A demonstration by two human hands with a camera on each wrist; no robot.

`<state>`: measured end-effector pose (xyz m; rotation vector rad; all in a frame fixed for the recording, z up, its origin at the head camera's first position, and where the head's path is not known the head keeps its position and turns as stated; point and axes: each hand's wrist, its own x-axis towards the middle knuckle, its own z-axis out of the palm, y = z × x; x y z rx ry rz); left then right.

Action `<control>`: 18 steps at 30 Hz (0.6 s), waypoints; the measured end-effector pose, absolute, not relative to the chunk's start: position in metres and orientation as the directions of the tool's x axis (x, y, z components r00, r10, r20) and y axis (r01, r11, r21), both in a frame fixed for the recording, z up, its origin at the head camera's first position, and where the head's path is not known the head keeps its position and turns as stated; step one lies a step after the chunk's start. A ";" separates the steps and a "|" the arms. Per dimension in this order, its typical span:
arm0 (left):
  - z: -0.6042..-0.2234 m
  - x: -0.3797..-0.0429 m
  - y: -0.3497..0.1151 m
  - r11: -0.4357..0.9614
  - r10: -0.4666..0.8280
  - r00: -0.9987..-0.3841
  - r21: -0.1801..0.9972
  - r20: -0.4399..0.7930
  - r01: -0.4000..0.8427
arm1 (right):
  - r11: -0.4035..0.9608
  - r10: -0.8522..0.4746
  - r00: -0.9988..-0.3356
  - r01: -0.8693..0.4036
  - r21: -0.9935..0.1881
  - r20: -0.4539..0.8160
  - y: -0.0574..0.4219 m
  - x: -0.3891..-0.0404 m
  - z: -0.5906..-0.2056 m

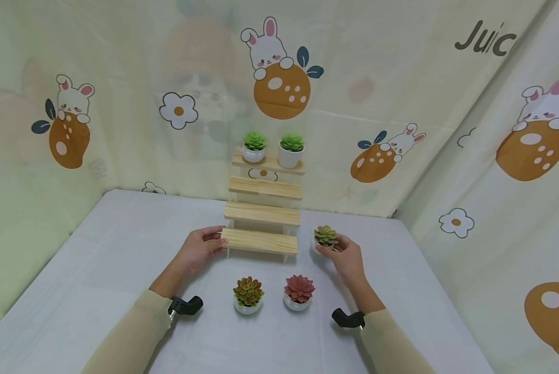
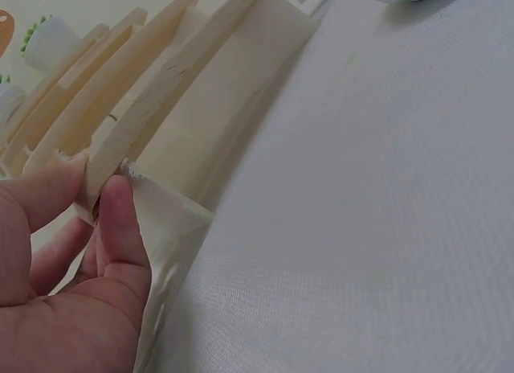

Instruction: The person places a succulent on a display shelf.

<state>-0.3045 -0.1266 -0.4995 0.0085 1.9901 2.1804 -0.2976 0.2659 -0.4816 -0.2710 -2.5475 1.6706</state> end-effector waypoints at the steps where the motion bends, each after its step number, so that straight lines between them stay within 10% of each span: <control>1: -0.500 -0.305 -0.127 -0.080 0.142 -0.982 0.987 -0.124 -0.137 | 0.380 0.184 -0.983 0.097 -0.920 -0.028 0.266 -0.296 -0.480; 18: -0.499 -0.304 -0.126 -0.088 0.142 -0.981 0.986 -0.131 -0.144 | 0.312 0.089 -0.996 0.039 -0.949 -0.012 0.253 -0.280 -0.451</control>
